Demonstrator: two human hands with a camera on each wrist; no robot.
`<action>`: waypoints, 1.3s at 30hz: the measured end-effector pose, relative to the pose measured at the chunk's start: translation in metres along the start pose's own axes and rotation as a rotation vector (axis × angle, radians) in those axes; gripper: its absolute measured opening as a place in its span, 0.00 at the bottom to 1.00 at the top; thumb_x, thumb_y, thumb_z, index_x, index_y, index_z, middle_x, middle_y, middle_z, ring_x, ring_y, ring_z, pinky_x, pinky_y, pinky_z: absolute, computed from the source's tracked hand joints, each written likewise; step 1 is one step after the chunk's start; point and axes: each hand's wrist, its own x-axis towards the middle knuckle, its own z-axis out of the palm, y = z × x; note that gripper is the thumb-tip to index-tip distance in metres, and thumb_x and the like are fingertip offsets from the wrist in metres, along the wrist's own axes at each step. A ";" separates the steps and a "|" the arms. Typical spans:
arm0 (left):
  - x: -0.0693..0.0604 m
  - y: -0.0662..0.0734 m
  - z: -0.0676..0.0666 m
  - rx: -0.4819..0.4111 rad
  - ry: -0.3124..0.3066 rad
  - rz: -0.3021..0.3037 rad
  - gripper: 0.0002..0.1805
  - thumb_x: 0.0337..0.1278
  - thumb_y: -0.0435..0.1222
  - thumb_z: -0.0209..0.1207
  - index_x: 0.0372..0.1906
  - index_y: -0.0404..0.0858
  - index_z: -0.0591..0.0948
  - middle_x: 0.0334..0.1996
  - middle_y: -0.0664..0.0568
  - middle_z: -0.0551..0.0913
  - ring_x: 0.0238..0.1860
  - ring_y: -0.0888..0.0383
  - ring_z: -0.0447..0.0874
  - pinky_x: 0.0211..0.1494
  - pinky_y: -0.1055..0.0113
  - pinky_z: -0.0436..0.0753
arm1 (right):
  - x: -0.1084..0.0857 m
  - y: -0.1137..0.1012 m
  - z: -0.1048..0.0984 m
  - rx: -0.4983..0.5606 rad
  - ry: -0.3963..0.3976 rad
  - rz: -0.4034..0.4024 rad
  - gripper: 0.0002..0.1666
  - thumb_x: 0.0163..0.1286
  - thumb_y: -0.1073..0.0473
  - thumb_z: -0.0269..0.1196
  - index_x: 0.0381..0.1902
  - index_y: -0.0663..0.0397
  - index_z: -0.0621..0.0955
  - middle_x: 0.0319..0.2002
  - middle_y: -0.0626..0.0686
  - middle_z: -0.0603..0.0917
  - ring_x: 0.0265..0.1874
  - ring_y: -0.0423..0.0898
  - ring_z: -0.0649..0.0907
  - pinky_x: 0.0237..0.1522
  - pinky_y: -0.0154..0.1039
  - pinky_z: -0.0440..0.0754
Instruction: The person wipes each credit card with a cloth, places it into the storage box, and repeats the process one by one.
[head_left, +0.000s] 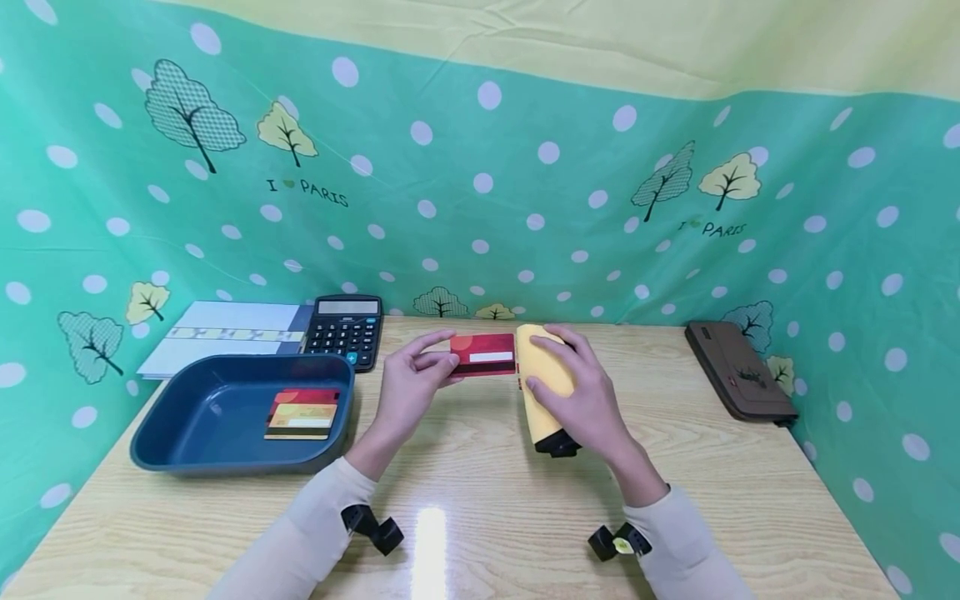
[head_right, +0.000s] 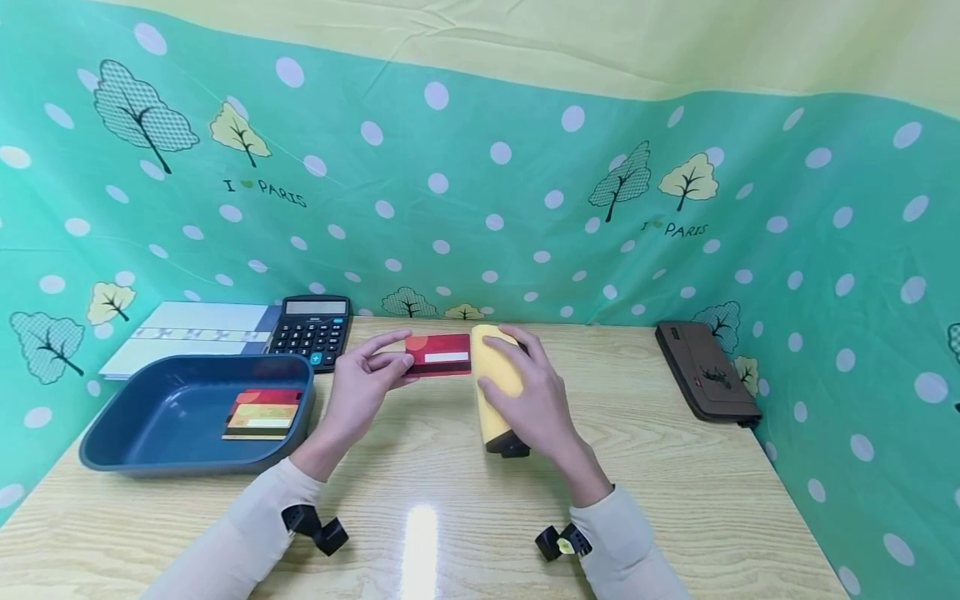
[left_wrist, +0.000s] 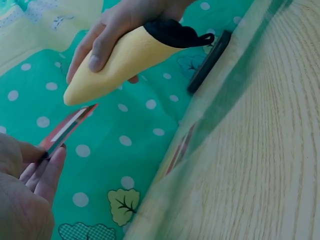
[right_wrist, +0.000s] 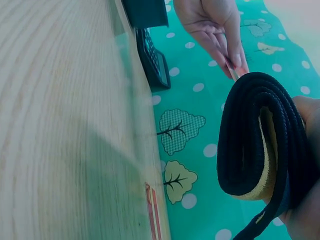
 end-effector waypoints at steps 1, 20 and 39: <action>0.000 0.000 0.001 -0.008 -0.004 -0.003 0.22 0.65 0.23 0.63 0.63 0.35 0.81 0.43 0.34 0.90 0.40 0.55 0.93 0.48 0.61 0.93 | 0.000 0.000 0.001 -0.002 -0.001 -0.004 0.33 0.63 0.60 0.75 0.66 0.39 0.81 0.72 0.48 0.73 0.63 0.51 0.80 0.44 0.40 0.81; -0.007 0.000 0.009 -0.035 -0.087 -0.022 0.22 0.65 0.21 0.61 0.63 0.36 0.79 0.46 0.32 0.89 0.42 0.54 0.93 0.50 0.58 0.92 | -0.003 -0.003 0.009 -0.033 0.000 -0.007 0.33 0.62 0.58 0.75 0.65 0.39 0.81 0.71 0.48 0.74 0.61 0.52 0.82 0.42 0.41 0.81; -0.015 -0.005 0.016 -0.050 -0.183 -0.016 0.20 0.69 0.23 0.59 0.63 0.35 0.78 0.49 0.32 0.88 0.46 0.54 0.93 0.54 0.57 0.92 | -0.012 -0.018 0.029 -0.038 -0.055 -0.116 0.32 0.62 0.58 0.75 0.65 0.41 0.81 0.72 0.50 0.74 0.61 0.51 0.82 0.42 0.39 0.82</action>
